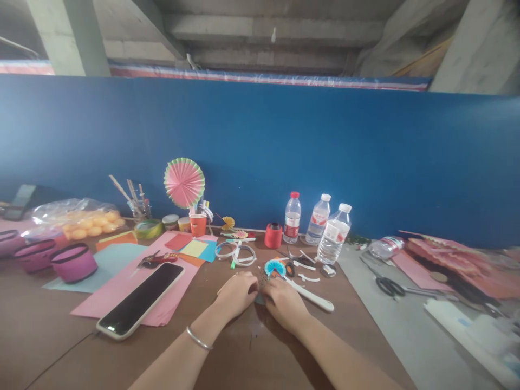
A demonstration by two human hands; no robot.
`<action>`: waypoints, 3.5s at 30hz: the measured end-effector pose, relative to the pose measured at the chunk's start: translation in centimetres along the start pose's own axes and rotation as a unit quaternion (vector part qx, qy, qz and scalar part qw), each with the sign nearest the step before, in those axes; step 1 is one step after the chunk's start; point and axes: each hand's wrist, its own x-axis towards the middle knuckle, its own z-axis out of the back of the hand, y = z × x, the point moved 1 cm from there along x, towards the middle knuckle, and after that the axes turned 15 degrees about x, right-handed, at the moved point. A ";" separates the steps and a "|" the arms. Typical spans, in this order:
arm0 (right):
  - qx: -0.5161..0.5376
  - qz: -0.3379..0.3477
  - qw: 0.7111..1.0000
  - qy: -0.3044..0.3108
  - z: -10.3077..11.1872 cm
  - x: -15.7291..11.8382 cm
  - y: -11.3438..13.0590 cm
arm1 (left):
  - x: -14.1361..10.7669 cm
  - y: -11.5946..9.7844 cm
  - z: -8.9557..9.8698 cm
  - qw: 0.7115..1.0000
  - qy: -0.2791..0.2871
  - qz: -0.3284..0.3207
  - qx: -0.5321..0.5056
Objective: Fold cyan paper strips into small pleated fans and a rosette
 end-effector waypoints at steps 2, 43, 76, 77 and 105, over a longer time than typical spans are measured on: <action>0.032 -0.018 0.999 -0.018 0.2 0.0 0.0 | 0.0 -0.2 0.1 1.000 -0.008 -0.006 -0.004; 0.244 -0.112 0.955 -0.125 0.2 0.5 -1.0 | -0.2 -0.6 0.7 0.968 0.019 0.104 -0.228; 0.210 -0.091 0.964 -0.134 0.0 0.4 -1.0 | -0.2 -1.1 0.8 0.980 -0.024 0.079 -0.181; 0.209 -0.092 0.964 -0.138 0.0 0.4 -1.1 | -0.2 -1.1 0.8 0.977 -0.025 0.084 -0.194; 0.233 -0.100 0.955 -0.151 0.7 0.3 -0.7 | -0.2 -1.5 1.4 0.973 -0.009 0.082 -0.217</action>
